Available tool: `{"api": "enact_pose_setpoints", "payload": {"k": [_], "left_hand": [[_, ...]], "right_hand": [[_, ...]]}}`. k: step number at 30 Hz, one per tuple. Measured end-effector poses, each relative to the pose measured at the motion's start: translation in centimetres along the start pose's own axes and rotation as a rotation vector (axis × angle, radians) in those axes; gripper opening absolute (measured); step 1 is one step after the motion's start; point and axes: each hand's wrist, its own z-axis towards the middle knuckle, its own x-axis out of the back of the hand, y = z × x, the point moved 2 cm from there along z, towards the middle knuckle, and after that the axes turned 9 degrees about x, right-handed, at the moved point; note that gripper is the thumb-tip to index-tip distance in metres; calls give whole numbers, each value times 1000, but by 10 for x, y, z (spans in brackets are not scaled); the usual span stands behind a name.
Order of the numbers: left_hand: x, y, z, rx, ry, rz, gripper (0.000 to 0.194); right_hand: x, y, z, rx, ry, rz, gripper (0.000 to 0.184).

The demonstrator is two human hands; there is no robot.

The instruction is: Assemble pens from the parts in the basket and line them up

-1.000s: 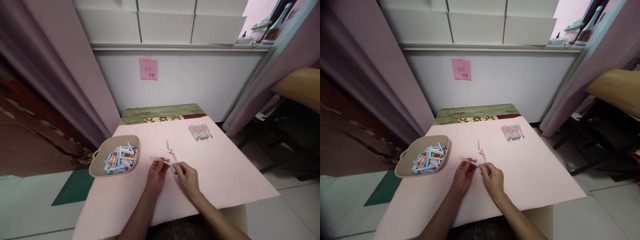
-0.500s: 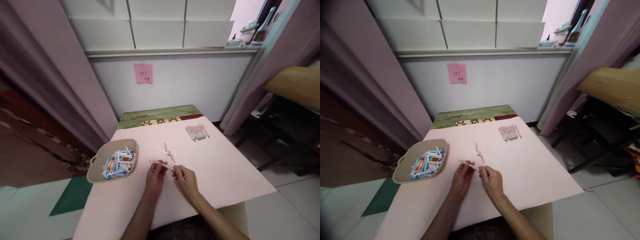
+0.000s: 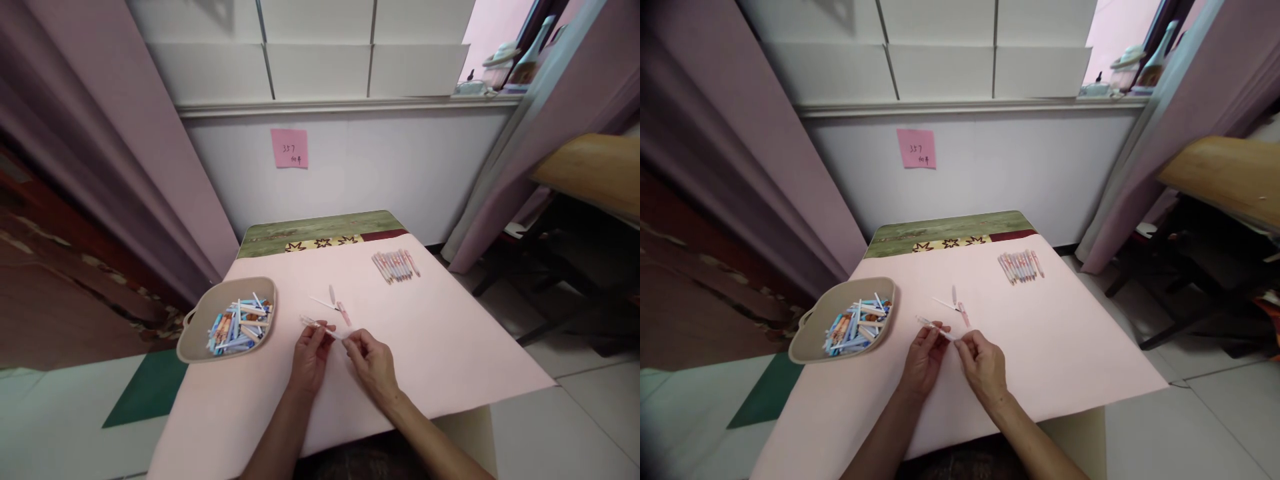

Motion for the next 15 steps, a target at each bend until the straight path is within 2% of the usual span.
{"api": "enact_pose_setpoints", "payload": {"k": [2,4,7,11,15], "left_hand": [[1,0,0,0,-3,1,21],[1,-1,0,5,-4,2,20],[1,-1,0,9,-7,2,18],[1,-1,0,3,-2,3,19],[2,-2,0,10,-1,7,19]], "right_hand": [[-1,0,0,6,-21,1,31],[-1,0,-1,9,-6,-16,24],[0,-1,-1,3,9,-51,24],[-2,-1,-2,-23,-78,-59,30],[-3,-1,-3,-11,-50,-87,26]]}}
